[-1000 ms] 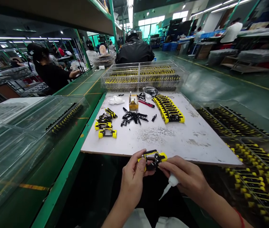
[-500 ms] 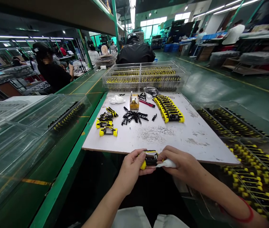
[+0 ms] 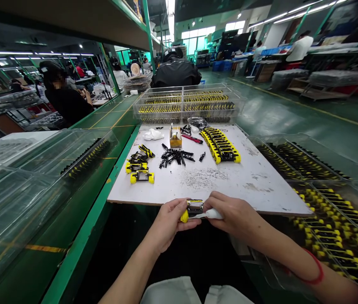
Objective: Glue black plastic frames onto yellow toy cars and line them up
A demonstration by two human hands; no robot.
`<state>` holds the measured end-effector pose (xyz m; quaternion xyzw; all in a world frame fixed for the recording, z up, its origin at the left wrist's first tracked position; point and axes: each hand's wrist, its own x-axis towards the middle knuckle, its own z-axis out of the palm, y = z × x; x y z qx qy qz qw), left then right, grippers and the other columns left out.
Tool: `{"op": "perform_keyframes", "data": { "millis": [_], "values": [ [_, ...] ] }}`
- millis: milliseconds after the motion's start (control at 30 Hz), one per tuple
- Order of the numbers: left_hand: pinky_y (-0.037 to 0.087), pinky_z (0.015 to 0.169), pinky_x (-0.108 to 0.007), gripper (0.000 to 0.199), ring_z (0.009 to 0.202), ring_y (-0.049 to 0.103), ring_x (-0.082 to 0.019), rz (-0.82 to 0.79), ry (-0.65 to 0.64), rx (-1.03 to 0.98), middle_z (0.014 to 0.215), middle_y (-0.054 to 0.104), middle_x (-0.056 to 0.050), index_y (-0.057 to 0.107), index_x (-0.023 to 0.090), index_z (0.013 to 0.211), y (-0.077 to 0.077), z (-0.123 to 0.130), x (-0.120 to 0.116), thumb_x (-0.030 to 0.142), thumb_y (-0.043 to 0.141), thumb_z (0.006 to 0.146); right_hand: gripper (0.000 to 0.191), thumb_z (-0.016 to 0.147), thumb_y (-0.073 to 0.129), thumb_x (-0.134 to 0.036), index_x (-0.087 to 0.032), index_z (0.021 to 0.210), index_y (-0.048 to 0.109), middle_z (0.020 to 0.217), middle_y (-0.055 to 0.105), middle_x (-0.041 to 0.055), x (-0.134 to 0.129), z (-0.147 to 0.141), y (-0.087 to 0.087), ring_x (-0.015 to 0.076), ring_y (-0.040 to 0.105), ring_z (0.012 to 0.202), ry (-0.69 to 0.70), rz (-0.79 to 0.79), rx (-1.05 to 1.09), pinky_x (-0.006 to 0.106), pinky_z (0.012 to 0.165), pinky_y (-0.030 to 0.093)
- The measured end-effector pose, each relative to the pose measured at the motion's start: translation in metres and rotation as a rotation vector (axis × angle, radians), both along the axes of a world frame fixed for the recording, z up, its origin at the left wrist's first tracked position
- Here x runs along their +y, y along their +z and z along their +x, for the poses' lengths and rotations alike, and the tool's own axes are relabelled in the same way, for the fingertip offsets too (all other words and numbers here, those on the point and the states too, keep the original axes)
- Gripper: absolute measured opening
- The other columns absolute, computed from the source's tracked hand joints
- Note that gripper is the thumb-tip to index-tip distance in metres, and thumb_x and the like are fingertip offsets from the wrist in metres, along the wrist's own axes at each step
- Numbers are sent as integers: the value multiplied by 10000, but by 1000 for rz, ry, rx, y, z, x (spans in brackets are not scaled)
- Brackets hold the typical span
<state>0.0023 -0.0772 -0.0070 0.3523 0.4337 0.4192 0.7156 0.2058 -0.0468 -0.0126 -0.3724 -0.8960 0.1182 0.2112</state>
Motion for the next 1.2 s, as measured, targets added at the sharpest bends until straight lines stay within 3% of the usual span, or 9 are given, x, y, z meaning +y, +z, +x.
{"op": "perform_keyframes", "data": {
  "millis": [167, 467, 700, 833, 1033, 1100, 1200],
  "values": [
    [573, 799, -260, 362, 864, 693, -181, -1, -1, 3, 1133, 656, -134, 618, 132, 1135, 1, -3, 0, 398, 558, 897, 186, 771, 591, -75, -207, 898, 558, 881, 583, 6, -1, -4, 4, 144, 599, 707, 3, 54, -9, 236, 583, 419],
    [572, 796, -253, 365, 917, 675, -190, 3, -5, 8, 1108, 667, -138, 647, 117, 1080, 2, -5, 0, 418, 571, 887, 118, 762, 584, -88, -194, 805, 555, 828, 572, 6, 2, -13, 8, 143, 580, 659, -38, -6, -97, 239, 547, 368],
    [578, 795, -271, 347, 892, 679, -187, 12, 10, -6, 1149, 647, -146, 622, 100, 1101, 2, -6, 1, 375, 566, 897, 101, 773, 590, -106, -191, 806, 546, 840, 582, 12, 5, -14, 11, 151, 584, 678, -27, 7, -123, 242, 553, 361],
    [569, 849, -313, 354, 930, 665, -183, 26, 26, -6, 1131, 660, -137, 590, 112, 1147, -1, -6, 3, 275, 660, 840, 133, 765, 593, -92, -193, 848, 566, 871, 584, 16, 7, -14, 9, 161, 594, 719, -10, -19, -95, 247, 582, 385],
    [565, 834, -286, 398, 857, 693, -172, 11, 50, 24, 1100, 681, -140, 568, 110, 1164, 0, -13, 5, 210, 698, 802, 50, 857, 556, -215, -205, 873, 602, 884, 595, 19, 16, -14, 8, 165, 577, 804, -18, -223, 201, 270, 705, 427],
    [566, 807, -257, 395, 842, 702, -177, -4, 63, 46, 1106, 681, -146, 567, 105, 1166, 1, -15, 6, 217, 691, 809, 145, 872, 554, -331, -205, 919, 609, 888, 605, 27, 19, -12, 8, 170, 575, 804, -92, -358, 316, 275, 709, 441],
    [568, 781, -239, 394, 841, 704, -180, -15, 76, 55, 1102, 685, -148, 566, 101, 1166, 2, -17, 5, 213, 691, 809, 372, 870, 528, -501, -207, 1094, 554, 726, 579, -1, 20, -9, 3, 144, 542, 618, -221, -680, 403, 243, 535, 423]
  ]
}}
